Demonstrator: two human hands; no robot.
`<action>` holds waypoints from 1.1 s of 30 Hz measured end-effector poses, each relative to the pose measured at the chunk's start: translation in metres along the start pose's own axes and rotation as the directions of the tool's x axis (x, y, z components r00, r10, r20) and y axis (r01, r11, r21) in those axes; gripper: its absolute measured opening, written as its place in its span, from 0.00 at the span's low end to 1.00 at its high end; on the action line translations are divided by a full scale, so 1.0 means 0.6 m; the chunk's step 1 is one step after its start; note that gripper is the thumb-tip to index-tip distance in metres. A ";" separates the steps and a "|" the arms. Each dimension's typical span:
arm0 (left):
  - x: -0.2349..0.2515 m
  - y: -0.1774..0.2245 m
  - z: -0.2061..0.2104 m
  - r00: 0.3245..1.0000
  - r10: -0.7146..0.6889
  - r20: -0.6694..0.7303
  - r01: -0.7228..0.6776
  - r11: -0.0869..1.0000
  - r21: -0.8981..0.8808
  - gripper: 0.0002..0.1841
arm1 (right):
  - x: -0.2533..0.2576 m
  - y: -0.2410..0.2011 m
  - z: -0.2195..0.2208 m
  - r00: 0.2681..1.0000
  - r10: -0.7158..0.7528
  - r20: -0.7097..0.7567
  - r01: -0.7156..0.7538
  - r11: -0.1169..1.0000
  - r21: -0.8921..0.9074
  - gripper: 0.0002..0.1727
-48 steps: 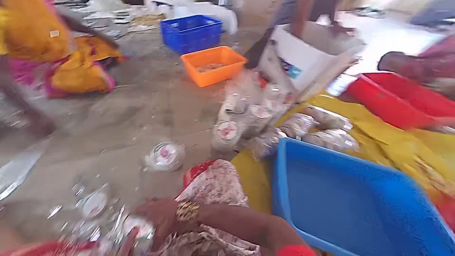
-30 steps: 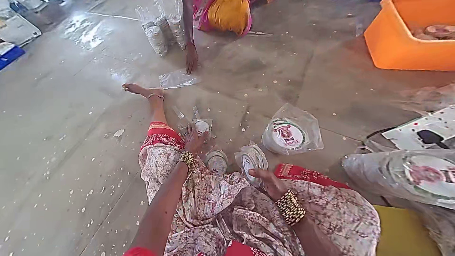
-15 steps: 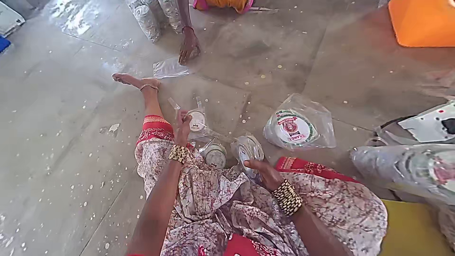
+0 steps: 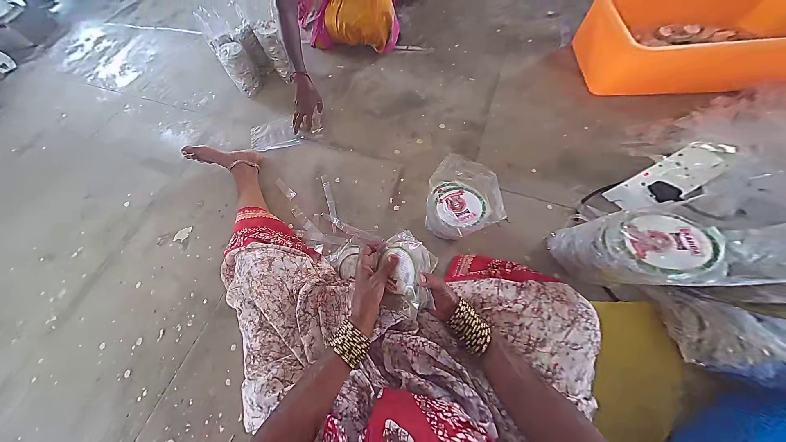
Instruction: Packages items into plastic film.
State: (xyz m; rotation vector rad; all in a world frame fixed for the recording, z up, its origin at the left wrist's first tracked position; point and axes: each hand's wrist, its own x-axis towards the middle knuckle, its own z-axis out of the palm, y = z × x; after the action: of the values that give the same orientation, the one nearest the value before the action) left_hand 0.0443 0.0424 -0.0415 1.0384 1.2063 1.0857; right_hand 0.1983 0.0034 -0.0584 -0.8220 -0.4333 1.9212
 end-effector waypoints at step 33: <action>0.110 -0.016 -0.156 0.878 -0.385 0.285 -0.198 0.249 0.948 0.42 | 0.032 -0.006 -0.018 0.968 -0.212 0.135 0.117 0.857 0.502 0.31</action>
State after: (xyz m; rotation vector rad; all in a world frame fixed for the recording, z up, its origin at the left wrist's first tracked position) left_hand -0.0456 0.1084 -0.0701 2.0061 1.4786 -0.2797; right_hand 0.2023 0.0217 -0.0712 -0.2605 -0.1034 1.8345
